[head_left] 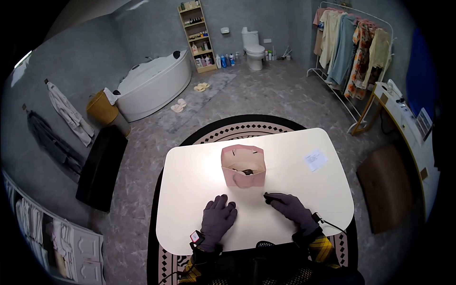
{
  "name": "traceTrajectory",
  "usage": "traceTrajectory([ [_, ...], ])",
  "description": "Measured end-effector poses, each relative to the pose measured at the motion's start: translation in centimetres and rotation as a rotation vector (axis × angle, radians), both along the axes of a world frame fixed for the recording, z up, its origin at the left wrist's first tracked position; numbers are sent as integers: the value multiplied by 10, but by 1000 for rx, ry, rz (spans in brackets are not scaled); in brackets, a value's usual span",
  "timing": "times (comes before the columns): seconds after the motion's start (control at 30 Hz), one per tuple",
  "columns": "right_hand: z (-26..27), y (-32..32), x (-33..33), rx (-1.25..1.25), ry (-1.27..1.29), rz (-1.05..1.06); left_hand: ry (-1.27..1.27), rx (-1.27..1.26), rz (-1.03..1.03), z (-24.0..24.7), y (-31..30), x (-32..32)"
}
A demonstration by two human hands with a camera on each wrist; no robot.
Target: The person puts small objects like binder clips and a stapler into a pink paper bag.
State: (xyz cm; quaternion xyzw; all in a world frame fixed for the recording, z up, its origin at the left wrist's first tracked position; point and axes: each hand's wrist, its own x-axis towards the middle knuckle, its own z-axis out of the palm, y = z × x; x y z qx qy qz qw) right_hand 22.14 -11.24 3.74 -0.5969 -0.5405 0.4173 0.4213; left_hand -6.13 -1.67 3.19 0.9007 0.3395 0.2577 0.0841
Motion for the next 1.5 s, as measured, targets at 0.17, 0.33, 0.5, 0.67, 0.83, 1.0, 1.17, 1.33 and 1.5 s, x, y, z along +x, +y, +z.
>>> traceTrajectory([
  [0.17, 1, 0, -1, -28, -31, -13, 3, 6, -25, 2, -1, -2],
  [0.33, 5, -1, 0, -44, 16, -18, 105, -4, -19, 5, -3, -2],
  [0.5, 6, 0, -1, -64, 70, -30, 83, 7, -16, 4, 0, -1],
  [0.67, 0, -2, 1, -47, 55, -11, 62, 31, -12, 2, -1, -2],
  [0.83, 7, -4, -1, -62, 52, -13, 53, -6, -18, 2, -2, -3],
  [1.0, 7, -4, 1, -33, 19, 9, 79, -4, -16, 3, -5, -3],
  [1.17, 10, -3, 2, -69, -10, 21, 133, -68, -35, 7, -5, -6],
  [1.33, 9, -5, 2, -80, 50, 17, 147, -54, -37, 7, -7, -7],
  [1.5, 15, -6, 1, -119, 47, 11, 167, -39, -34, 9, -8, -6],
])
